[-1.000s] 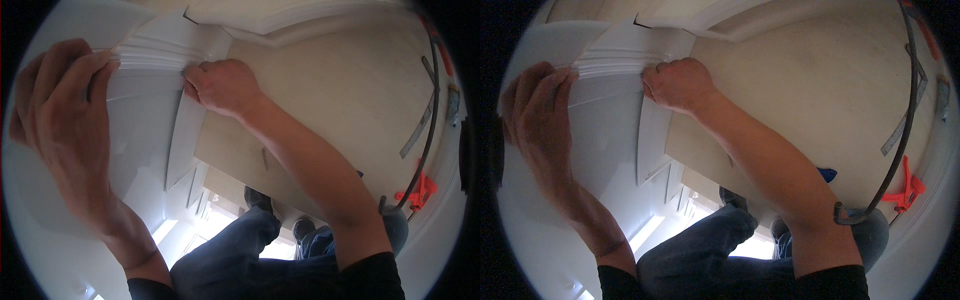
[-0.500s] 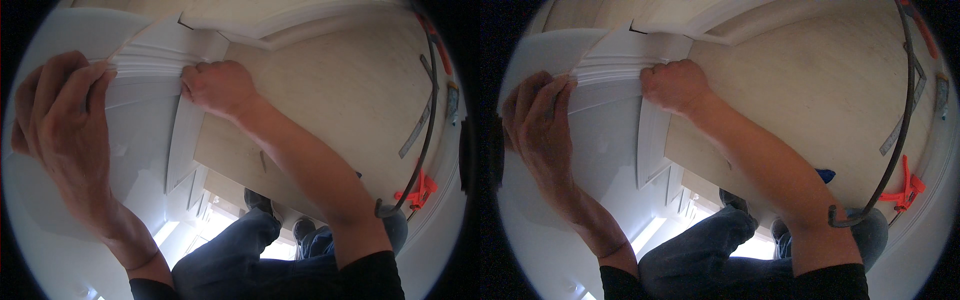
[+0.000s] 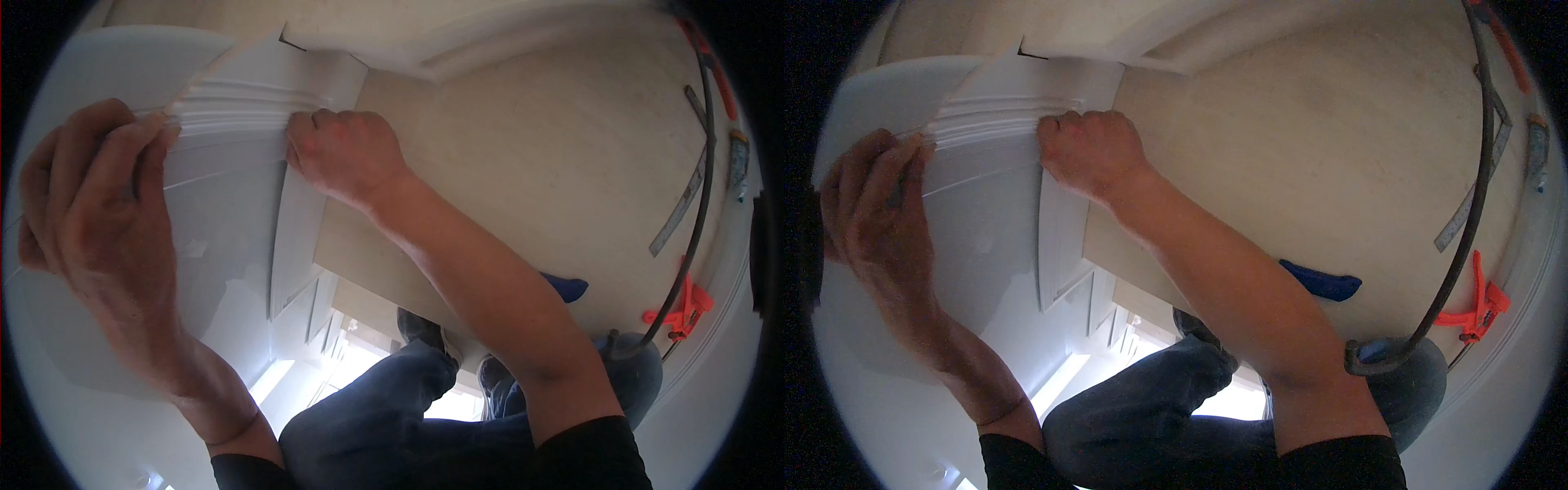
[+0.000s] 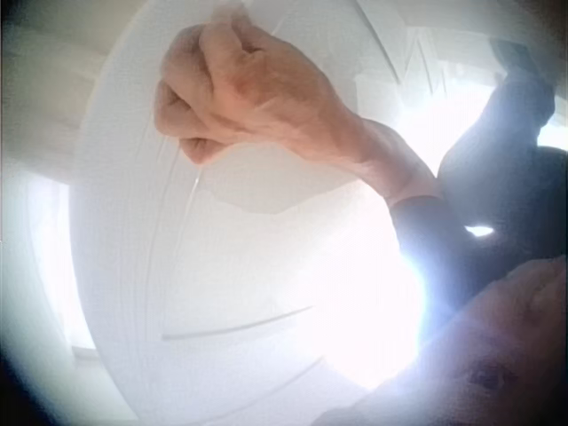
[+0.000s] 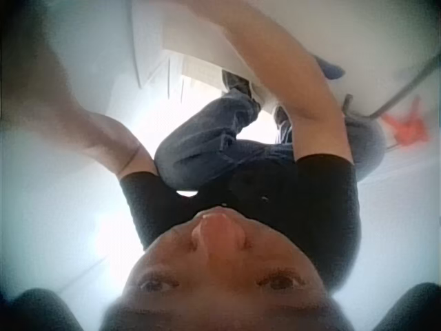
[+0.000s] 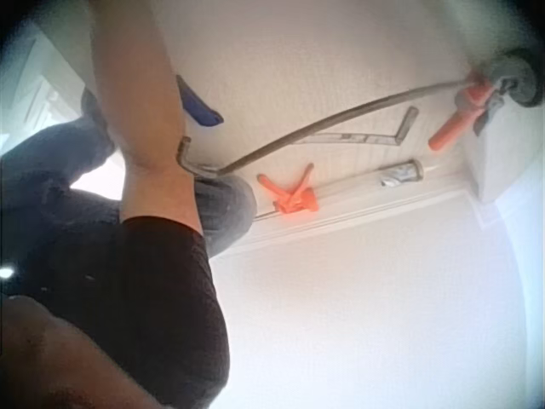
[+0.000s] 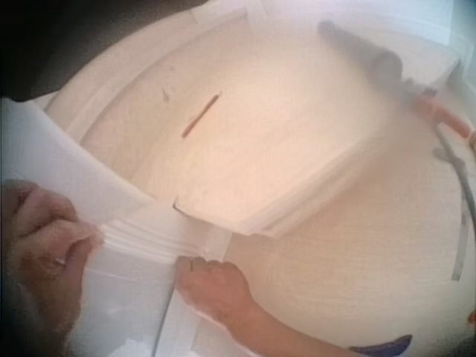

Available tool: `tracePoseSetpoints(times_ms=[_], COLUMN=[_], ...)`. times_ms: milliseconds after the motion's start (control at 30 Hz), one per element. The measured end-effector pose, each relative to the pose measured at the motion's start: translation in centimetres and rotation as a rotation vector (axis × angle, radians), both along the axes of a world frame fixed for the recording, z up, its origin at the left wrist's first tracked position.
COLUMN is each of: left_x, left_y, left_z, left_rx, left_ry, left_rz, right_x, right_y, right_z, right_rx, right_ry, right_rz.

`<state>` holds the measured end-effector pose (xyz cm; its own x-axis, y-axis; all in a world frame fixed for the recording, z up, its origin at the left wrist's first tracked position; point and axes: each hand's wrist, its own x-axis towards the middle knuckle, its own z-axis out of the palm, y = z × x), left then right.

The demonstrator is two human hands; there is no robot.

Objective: Installing and securing decorative molding on the side of an interior staircase.

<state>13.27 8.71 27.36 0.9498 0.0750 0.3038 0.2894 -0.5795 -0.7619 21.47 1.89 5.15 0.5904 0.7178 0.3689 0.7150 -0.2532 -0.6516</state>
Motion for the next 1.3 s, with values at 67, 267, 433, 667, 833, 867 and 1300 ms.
tracePoseSetpoints(times_ms=[67, 267, 433, 667, 833, 867, 1300], left_x=[0.0, 0.1, 0.2, 0.0, -0.1, 0.0, -0.6], left_y=[0.0, 1.2, 1.3, 0.4, -0.1, -0.3, 0.6], left_z=[0.1, 1.4, 1.1, -0.1, 0.1, 0.3, -0.1], left_rx=[0.030, -0.011, -0.069, -0.044, -0.078, -0.110, -0.021], left_ry=[0.030, 0.079, 0.137, -0.004, -0.002, -0.009, 0.029], left_rz=[0.005, -0.065, -0.168, -0.041, -0.018, 0.002, 0.017], right_x=[0.4, 0.5, 0.1, 0.9, 4.7, 5.4, 7.2], right_y=[-0.4, -0.2, 0.0, -1.4, -8.9, -10.5, -14.5], right_z=[0.9, 1.4, -0.5, -0.7, -1.2, -1.8, -5.5], right_rx=[-0.137, -0.128, -0.107, 0.004, -0.136, -0.106, -0.193], right_ry=[0.171, 0.133, 0.028, -0.033, -0.100, -0.130, -0.213], right_rz=[0.175, 0.197, 0.092, 0.034, -0.017, -0.026, -0.098])
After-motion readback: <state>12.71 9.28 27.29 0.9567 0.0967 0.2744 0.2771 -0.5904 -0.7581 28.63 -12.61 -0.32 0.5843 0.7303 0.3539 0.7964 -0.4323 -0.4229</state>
